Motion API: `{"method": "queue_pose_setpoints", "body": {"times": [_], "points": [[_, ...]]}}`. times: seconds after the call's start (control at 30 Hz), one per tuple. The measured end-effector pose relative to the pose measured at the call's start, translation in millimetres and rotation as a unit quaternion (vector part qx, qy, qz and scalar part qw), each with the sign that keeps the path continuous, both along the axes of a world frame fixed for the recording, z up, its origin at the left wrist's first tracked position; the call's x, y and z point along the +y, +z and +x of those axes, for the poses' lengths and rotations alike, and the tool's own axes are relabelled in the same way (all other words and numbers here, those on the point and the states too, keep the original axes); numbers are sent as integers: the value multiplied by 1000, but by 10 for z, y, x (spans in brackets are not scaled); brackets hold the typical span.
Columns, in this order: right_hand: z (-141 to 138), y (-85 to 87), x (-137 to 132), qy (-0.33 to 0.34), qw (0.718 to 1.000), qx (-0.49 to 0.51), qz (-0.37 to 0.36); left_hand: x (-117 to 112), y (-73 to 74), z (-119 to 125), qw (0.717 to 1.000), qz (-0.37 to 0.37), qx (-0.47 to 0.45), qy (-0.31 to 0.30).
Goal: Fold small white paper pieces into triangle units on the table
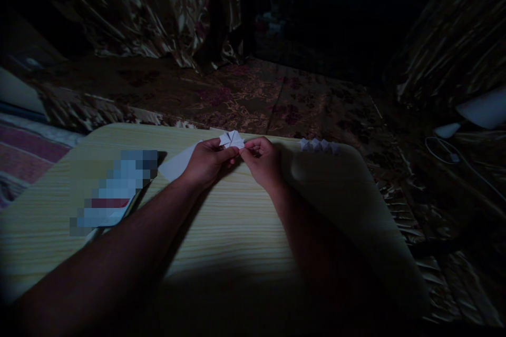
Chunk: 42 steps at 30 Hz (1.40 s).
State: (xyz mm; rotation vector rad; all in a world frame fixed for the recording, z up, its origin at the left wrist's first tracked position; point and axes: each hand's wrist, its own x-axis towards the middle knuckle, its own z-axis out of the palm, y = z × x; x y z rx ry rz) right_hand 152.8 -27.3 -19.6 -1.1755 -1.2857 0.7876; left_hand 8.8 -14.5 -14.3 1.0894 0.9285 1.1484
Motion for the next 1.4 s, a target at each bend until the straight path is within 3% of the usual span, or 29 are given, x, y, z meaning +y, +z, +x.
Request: {"method": "queue_pose_setpoints", "body": {"times": [0.53,0.87,1.4], "points": [[8,11,-16,-6,1000,-25,-9,-36,18,23,998,40,46,-27],[-4,11,-21,-14,999,-35,-12,-47,18,-1,991,69,115,13],[26,20,-66,12,991,-116,61,-30,25,24,998,43,40,2]]}}
